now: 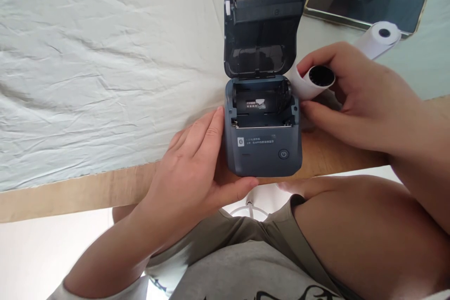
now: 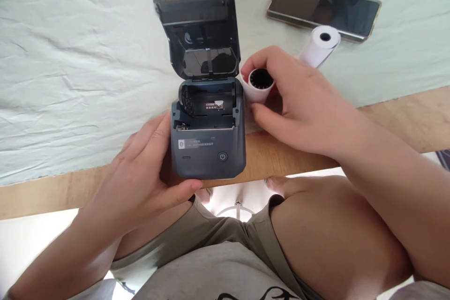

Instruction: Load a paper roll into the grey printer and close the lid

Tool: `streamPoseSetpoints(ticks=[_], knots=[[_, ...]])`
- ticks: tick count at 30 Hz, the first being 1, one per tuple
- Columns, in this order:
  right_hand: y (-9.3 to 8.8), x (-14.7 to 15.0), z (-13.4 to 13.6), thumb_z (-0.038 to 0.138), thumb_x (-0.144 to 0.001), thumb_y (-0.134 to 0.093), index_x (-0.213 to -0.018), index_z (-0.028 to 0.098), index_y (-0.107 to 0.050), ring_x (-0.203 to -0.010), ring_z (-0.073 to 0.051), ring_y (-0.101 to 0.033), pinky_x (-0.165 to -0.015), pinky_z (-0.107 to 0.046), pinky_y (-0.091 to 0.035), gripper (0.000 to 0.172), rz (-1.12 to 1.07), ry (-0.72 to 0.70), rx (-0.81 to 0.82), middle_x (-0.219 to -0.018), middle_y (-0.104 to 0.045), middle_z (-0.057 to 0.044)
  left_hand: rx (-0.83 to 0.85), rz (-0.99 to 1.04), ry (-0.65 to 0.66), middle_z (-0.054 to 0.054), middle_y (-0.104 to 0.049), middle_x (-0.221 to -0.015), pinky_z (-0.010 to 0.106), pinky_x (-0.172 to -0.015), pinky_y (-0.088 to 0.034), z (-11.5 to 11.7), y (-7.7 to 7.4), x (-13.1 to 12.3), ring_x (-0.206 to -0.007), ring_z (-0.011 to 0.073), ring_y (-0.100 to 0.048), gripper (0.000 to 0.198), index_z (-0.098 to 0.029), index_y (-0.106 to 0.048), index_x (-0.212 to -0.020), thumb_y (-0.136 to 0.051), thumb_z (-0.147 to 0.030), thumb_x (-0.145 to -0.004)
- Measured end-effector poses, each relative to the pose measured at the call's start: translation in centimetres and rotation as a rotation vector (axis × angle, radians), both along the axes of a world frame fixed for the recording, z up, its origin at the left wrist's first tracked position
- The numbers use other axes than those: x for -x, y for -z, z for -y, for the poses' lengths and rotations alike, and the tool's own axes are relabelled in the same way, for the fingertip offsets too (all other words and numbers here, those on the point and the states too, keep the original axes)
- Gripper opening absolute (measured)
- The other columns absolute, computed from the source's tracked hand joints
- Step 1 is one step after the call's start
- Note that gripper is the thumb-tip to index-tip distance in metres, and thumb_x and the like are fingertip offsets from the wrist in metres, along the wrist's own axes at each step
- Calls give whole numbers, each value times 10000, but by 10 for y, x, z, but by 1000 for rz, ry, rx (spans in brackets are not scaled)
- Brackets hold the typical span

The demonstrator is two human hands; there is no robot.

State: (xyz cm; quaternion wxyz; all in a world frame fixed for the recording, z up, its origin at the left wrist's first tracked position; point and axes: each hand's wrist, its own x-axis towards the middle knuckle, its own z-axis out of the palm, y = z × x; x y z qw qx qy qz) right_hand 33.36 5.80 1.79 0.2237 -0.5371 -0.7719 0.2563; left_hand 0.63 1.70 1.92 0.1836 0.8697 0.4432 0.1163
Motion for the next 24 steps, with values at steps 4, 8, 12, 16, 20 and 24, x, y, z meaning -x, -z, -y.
streamPoseSetpoints(ticks=[4, 8, 12, 16, 20, 24], knots=[[2, -2, -1, 408, -1005, -696, -1351, 324, -613, -961, -146, -700, -803, -378, -653, 366, 15, -8, -46, -1357, -701, -26, -14, -3, -5, 240, -580, -1837, 565, -1400, -531, 1, 1, 0, -1693, 417, -601, 988, -118, -376, -1833, -742, -666, -1098], [4, -5, -1, 340, -1036, -612, -1497, 356, -534, -830, -131, -637, -702, -345, -567, 467, 52, -17, -50, -1154, -699, -13, -4, -11, 3, 260, -578, -1831, 562, -1401, -530, 1, 1, 0, -1688, 424, -602, 1002, -91, -378, -1827, -752, -661, -1094], [6, -5, -2, 425, -1022, -681, -1466, 334, -628, -958, -151, -675, -827, -392, -665, 456, 59, -7, -120, -1356, -672, -70, 9, -2, 7, 238, -583, -1832, 561, -1405, -527, 1, 1, -1, -1689, 420, -602, 976, -120, -383, -1831, -753, -642, -1093], [6, -3, -2, 432, -1084, -617, -1585, 370, -535, -971, -177, -707, -928, -472, -684, 512, 34, 29, -95, -1355, -731, -56, -10, 3, -21, 235, -603, -1816, 574, -1392, -539, 2, 1, -3, -1675, 422, -616, 960, -115, -406, -1815, -751, -634, -1084], [6, -1, -2, 407, -1046, -676, -1523, 336, -603, -1048, -201, -726, -915, -479, -683, 488, 52, 21, -79, -1346, -721, -65, 12, -4, -8, 221, -598, -1826, 571, -1394, -536, 0, 0, -2, -1686, 417, -607, 963, -137, -393, -1828, -746, -642, -1088], [6, 1, 1, 394, -1002, -749, -1579, 368, -623, -944, -134, -710, -886, -416, -704, 591, -63, 121, -89, -1420, -711, -56, -4, -9, 1, 237, -584, -1830, 545, -1402, -526, 1, 2, -1, -1696, 406, -596, 961, -106, -382, -1828, -713, -653, -1112]])
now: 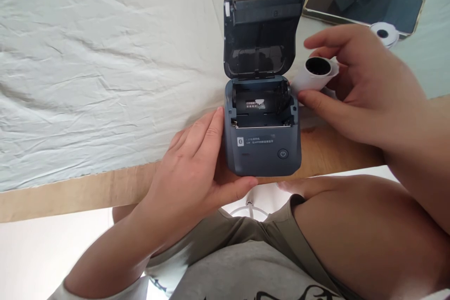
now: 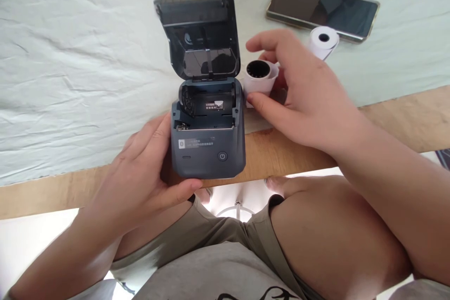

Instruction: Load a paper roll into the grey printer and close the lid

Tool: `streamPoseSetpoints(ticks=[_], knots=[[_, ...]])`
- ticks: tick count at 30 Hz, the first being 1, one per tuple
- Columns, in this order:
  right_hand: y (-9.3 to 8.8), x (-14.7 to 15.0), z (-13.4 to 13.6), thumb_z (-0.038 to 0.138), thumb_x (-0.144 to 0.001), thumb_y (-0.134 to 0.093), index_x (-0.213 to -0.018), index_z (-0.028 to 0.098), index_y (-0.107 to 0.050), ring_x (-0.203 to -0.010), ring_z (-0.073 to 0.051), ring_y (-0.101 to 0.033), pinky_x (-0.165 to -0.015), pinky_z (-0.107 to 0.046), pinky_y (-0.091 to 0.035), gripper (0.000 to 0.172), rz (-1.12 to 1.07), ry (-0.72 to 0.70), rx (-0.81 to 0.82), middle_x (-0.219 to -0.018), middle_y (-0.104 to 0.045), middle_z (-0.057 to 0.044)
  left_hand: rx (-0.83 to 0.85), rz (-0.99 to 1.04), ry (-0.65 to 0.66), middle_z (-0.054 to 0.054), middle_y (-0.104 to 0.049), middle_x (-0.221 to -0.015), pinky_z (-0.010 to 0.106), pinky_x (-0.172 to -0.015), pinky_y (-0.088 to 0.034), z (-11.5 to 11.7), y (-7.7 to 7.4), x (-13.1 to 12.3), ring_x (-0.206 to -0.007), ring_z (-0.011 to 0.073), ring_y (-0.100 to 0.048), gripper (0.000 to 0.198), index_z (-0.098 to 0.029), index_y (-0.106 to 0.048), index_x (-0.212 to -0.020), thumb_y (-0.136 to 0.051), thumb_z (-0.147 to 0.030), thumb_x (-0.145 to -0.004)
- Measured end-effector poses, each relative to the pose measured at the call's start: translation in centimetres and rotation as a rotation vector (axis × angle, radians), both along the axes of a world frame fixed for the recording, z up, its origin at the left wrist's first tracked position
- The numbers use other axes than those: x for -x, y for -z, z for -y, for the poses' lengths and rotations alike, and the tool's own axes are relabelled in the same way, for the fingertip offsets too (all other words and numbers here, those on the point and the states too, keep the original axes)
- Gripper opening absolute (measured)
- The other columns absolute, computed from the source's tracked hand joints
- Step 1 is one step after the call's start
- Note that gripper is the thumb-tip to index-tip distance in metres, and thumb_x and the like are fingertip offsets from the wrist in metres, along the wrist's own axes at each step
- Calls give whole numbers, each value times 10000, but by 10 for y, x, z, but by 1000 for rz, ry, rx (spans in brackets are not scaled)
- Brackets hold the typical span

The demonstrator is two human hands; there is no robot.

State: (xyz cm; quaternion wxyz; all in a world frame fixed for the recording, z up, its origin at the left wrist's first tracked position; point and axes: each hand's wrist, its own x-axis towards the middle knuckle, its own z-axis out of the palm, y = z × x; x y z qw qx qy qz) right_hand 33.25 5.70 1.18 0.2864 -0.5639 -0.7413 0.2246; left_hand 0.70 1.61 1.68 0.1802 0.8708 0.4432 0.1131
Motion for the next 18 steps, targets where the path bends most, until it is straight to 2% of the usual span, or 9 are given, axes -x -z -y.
streamPoseSetpoints(ticks=[2, 4, 6, 7, 10, 12, 14, 16, 18], knots=[[-1, 4, 2, 337, -966, -785, -1557, 380, -643, -1015, -139, -762, -885, -361, -719, 610, -197, 44, -1, -1412, -730, -38, -33, 6, -10, 242, -589, -1822, 546, -1391, -536, 2, 3, -1, -1684, 408, -606, 963, -102, -384, -1827, -700, -671, -1116], [-4, 9, 4, 269, -941, -796, -1429, 355, -719, -1088, -162, -807, -803, -301, -715, 502, -438, 73, 60, -1328, -752, -21, -67, 19, -25, 238, -600, -1810, 552, -1368, -556, 4, 6, -2, -1661, 412, -626, 967, -114, -389, -1825, -699, -692, -1114], [-7, 14, 5, 247, -934, -806, -1308, 324, -766, -997, -155, -817, -695, -270, -682, 384, -601, 80, 143, -1208, -768, -4, -74, 27, -26, 237, -608, -1802, 557, -1354, -569, 5, 7, -2, -1643, 419, -639, 985, -124, -391, -1827, -716, -711, -1106], [-8, 16, 6, 243, -946, -809, -1292, 321, -775, -943, -141, -807, -698, -273, -681, 357, -624, 82, 166, -1157, -772, 6, -75, 30, -23, 238, -613, -1795, 561, -1349, -573, 5, 6, -2, -1638, 424, -642, 998, -125, -390, -1828, -722, -723, -1102], [-14, 19, 10, 266, -993, -837, -1356, 344, -787, -914, -103, -765, -838, -306, -703, 375, -487, 69, 7, -1155, -784, 21, -50, 30, 2, 226, -609, -1803, 566, -1360, -563, 2, 4, 0, -1643, 427, -638, 994, -149, -380, -1843, -729, -718, -1106], [-20, 21, 15, 303, -1035, -814, -1425, 383, -760, -1025, -107, -760, -874, -307, -681, 402, -350, 35, -130, -1358, -778, 24, -39, 36, 15, 216, -603, -1812, 567, -1362, -561, 1, 4, 1, -1650, 424, -632, 981, -173, -369, -1856, -704, -727, -1120], [-27, 24, 17, 346, -1077, -756, -1490, 437, -680, -1200, -116, -747, -869, -293, -652, 430, -261, -3, -188, -1584, -689, 53, -51, 44, 14, 220, -599, -1813, 570, -1357, -562, 1, 5, 1, -1656, 421, -627, 967, -176, -358, -1864, -640, -759, -1146], [-33, 28, 16, 365, -1070, -748, -1498, 433, -620, -1273, -124, -746, -918, -297, -659, 452, -206, -36, -177, -1543, -701, 51, -81, 54, -1, 234, -603, -1802, 575, -1350, -564, 2, 8, 1, -1646, 420, -631, 956, -156, -364, -1858, -566, -786, -1168], [-38, 34, 11, 408, -1034, -774, -1409, 349, -660, -1153, -151, -790, -930, -337, -686, 396, -157, -70, -186, -1316, -784, 16, -94, 56, -10, 240, -606, -1793, 576, -1339, -570, 3, 10, 0, -1632, 422, -637, 963, -148, -364, -1859, -535, -802, -1173]])
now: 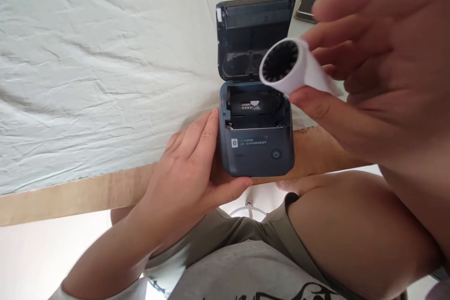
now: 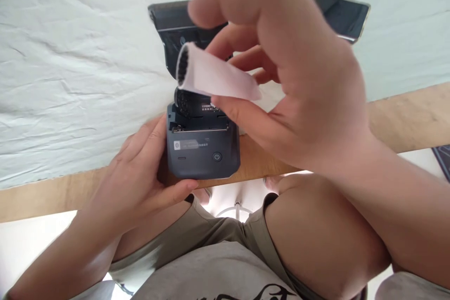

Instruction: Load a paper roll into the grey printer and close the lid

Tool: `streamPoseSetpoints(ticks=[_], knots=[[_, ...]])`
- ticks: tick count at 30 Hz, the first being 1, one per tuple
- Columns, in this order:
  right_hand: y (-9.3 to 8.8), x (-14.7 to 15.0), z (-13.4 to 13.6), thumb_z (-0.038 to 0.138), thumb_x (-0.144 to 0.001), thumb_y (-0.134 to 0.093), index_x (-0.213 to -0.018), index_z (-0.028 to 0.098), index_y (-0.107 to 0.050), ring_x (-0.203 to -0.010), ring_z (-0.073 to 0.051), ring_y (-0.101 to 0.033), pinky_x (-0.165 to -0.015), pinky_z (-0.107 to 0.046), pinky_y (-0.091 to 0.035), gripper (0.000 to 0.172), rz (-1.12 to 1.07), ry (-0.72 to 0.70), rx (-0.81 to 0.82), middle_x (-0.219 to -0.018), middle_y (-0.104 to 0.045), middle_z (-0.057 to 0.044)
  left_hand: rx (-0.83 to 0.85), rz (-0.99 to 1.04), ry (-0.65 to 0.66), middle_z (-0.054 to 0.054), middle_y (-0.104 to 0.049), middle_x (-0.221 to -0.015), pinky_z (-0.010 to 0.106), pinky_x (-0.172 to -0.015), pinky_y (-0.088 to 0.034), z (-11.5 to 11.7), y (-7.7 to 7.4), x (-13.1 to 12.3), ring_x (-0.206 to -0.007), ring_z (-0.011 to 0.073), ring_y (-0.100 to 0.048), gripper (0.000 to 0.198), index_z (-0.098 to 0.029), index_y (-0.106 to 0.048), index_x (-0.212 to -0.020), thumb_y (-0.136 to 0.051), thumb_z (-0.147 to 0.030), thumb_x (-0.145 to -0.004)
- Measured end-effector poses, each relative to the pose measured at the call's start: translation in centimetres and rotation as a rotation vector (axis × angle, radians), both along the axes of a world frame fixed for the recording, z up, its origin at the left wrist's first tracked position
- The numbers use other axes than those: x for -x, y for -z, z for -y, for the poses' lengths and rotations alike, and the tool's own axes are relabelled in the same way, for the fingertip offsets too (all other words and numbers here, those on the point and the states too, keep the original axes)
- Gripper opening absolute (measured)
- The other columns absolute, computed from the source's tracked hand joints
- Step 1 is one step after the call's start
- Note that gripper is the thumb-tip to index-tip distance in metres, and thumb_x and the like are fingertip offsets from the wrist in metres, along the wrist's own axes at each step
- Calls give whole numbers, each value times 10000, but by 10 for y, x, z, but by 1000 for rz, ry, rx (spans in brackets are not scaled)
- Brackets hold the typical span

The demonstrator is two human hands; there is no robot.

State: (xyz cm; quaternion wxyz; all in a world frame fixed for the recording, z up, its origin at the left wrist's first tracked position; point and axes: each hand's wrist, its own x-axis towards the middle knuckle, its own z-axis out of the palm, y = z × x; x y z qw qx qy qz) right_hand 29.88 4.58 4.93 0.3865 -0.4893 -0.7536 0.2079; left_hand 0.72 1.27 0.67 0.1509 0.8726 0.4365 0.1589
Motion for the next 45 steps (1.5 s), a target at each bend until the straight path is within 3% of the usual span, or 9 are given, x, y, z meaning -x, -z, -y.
streamPoseSetpoints(ticks=[4, 9, 21, 27, 31, 34, 38, 41, 45], knots=[[-1, 12, -10, 369, -1037, -709, -1072, 268, -697, -938, -191, -794, -874, -415, -656, 108, 130, -34, -59, -1087, -825, 5, 2, -8, -15, 228, -606, -1783, 565, -1331, -572, 2, 1, -1, -1614, 417, -645, 970, -162, -357, -1866, -544, -807, -1167], [4, 21, -16, 294, -1064, -661, -931, 271, -651, -759, -197, -716, -752, -415, -549, 136, 215, -44, -82, -867, -761, 17, -18, -29, 14, 240, -609, -1781, 535, -1329, -575, 2, -2, -1, -1619, 395, -647, 965, -121, -367, -1846, -446, -827, -1194], [8, 19, -20, 221, -1033, -728, -927, 255, -760, -1007, -195, -806, -881, -365, -660, 116, 190, -82, -77, -1072, -850, 5, 22, -36, 72, 253, -574, -1832, 599, -1341, -581, -5, -5, 7, -1663, 437, -627, 1000, -159, -281, -1888, -589, -785, -1170], [11, 10, -13, 194, -1052, -723, -963, 265, -766, -1040, -166, -776, -912, -322, -669, 122, 140, -300, -67, -1029, -815, -7, 23, 69, 64, 235, -594, -1817, 649, -1297, -606, -1, 0, 5, -1622, 448, -668, 1145, -274, 43, -1949, -567, -833, -1157], [18, 6, -14, 298, -1089, -709, -997, 290, -799, -1138, -193, -778, -1052, -390, -685, 129, 95, -443, -71, -1055, -805, -21, 13, 56, 104, 204, -602, -1771, 631, -1254, -626, -1, -4, 4, -1582, 431, -683, 799, -378, -336, -1887, -610, -681, -1200], [17, 7, -12, 442, -1075, -768, -967, 320, -820, -1109, -216, -780, -1046, -447, -688, 171, 52, -440, -60, -1063, -800, -19, 43, 8, 105, 193, -568, -1771, 648, -1247, -621, -1, -9, 4, -1575, 430, -668, 573, -405, -594, -1745, -627, -608, -1210], [12, 11, -7, 364, -1092, -732, -928, 302, -772, -1034, -186, -757, -915, -414, -655, 180, 20, -160, -109, -1035, -779, -6, 35, 18, 123, 175, -570, -1778, 626, -1219, -636, -2, -10, 5, -1551, 410, -674, 520, -427, -636, -1709, -651, -560, -1207], [16, 10, -9, 284, -1036, -693, -981, 267, -694, -1215, -224, -753, -903, -425, -597, 57, 16, 110, -131, -1096, -771, -27, 15, 37, 136, 196, -575, -1771, 637, -1212, -636, -1, -10, 4, -1560, 423, -670, 480, -395, -653, -1677, -652, -513, -1212], [29, 2, -20, 262, -868, -717, -973, 239, -517, -1521, -307, -692, -1068, -506, -564, 227, -134, 91, 7, -1640, -700, -53, 13, 46, 135, 225, -571, -1754, 662, -1196, -632, 0, -9, 3, -1574, 435, -668, 456, -378, -625, -1668, -625, -500, -1229]])
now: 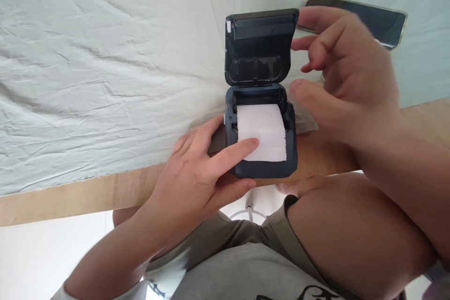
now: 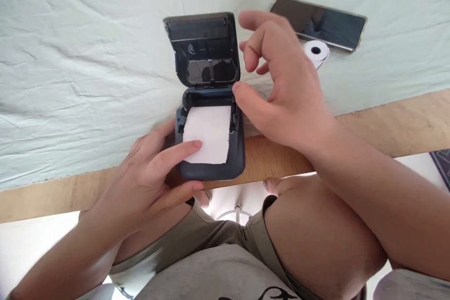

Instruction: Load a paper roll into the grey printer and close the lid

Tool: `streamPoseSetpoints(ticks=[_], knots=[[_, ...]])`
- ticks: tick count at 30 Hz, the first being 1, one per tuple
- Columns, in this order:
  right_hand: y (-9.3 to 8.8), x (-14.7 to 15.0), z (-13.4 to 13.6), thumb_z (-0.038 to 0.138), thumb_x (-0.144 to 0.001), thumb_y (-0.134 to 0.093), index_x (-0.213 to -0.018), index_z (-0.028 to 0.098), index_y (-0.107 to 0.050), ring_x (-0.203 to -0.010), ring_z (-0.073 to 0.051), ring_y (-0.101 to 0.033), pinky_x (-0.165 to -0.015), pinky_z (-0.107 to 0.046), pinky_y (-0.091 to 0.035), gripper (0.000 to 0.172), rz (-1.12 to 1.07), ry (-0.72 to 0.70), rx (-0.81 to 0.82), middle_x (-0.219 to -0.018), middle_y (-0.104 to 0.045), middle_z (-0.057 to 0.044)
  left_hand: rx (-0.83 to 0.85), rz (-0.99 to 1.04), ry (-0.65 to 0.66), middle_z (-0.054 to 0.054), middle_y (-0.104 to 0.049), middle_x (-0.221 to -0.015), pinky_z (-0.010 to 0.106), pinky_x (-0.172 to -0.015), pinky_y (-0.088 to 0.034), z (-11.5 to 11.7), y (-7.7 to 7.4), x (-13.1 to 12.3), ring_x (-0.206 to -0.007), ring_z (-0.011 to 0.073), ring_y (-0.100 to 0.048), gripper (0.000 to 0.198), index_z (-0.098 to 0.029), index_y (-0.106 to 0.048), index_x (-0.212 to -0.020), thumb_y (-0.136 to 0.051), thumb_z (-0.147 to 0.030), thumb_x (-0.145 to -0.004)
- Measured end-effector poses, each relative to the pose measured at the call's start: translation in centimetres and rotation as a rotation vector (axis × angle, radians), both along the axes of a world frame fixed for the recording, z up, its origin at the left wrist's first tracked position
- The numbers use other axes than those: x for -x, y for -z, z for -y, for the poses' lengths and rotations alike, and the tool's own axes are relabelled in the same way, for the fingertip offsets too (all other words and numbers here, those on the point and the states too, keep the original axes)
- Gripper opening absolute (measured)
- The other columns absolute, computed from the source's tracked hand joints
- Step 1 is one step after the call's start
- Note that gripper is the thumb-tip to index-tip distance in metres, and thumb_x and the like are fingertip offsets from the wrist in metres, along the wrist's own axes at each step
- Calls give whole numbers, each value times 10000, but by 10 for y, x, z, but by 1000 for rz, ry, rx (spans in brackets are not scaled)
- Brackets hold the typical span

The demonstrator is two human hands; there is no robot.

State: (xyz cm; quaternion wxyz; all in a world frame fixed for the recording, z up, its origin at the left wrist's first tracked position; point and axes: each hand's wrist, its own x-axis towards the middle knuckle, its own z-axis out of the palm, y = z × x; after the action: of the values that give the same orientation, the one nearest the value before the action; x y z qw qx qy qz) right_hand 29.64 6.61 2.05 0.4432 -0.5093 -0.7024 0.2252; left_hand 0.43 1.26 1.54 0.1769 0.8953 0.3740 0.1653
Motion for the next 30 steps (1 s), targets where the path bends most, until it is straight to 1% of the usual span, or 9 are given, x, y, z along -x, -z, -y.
streamPoseSetpoints(ticks=[2, 4, 8, 10, 12, 15, 23, 26, 30], knots=[[4, -2, -3, 222, -856, -697, -951, 233, -440, -1520, -296, -694, -1173, -540, -533, 275, -54, -117, 48, -1779, -607, -61, -7, 8, -4, 230, -563, -1753, 670, -1182, -633, 1, 1, -1, -1565, 439, -677, 449, -382, -611, -1663, -615, -512, -1233], [5, -2, -4, 200, -869, -695, -933, 231, -409, -1444, -265, -722, -1194, -526, -533, 294, -71, -184, 47, -1736, -644, -74, -17, 18, -8, 232, -563, -1745, 676, -1175, -633, 2, 2, -1, -1566, 444, -678, 444, -385, -603, -1660, -608, -517, -1236], [6, 1, -3, 160, -890, -658, -905, 224, -467, -1313, -215, -769, -1127, -445, -592, 202, -212, -103, -77, -1321, -797, -46, -22, 18, -14, 216, -571, -1741, 652, -1188, -631, 2, 3, -1, -1585, 422, -664, 440, -403, -592, -1666, -609, -507, -1239], [9, 2, -3, 155, -901, -660, -893, 227, -513, -1276, -222, -784, -1083, -431, -609, 164, -279, -49, -105, -1108, -759, -37, -11, 8, -27, 196, -570, -1748, 632, -1214, -622, 3, 2, -1, -1589, 399, -658, 439, -417, -605, -1661, -619, -515, -1234], [11, 3, -3, 186, -921, -696, -890, 232, -542, -1272, -245, -791, -988, -415, -610, 164, -292, -10, -83, -1023, -713, -43, 2, -2, -35, 184, -566, -1758, 621, -1232, -612, 3, 1, -1, -1582, 383, -661, 436, -424, -616, -1658, -628, -511, -1231], [9, 4, -2, 263, -962, -715, -909, 233, -555, -1301, -253, -783, -923, -391, -587, 172, -237, 4, -11, -1050, -722, -51, -1, -3, -35, 191, -553, -1775, 627, -1220, -613, 4, 0, 0, -1575, 385, -667, 430, -426, -621, -1660, -627, -490, -1234], [2, 0, -4, 550, -978, -753, -1103, 259, -606, -1336, -230, -747, -1060, -441, -590, 350, -24, -217, 223, -1367, -791, -45, -23, 17, -25, 207, -569, -1759, 674, -1174, -634, 2, 5, -1, -1541, 448, -690, 446, -407, -646, -1662, -608, -516, -1231], [6, -3, -6, 626, -1003, -773, -1226, 267, -623, -1232, -208, -745, -968, -405, -625, 448, -18, -307, 276, -1451, -753, -61, -55, 21, -25, 226, -594, -1741, 663, -1157, -647, 1, 7, -1, -1492, 448, -722, 568, -356, -534, -1749, -599, -568, -1226], [9, -8, -9, 673, -1031, -765, -1317, 276, -655, -1164, -207, -738, -896, -382, -635, 502, -1, -360, 301, -1437, -753, -62, -50, -34, -23, 241, -607, -1741, 631, -1184, -641, 0, 5, -1, -1524, 440, -710, 733, -293, -364, -1829, -613, -605, -1214]])
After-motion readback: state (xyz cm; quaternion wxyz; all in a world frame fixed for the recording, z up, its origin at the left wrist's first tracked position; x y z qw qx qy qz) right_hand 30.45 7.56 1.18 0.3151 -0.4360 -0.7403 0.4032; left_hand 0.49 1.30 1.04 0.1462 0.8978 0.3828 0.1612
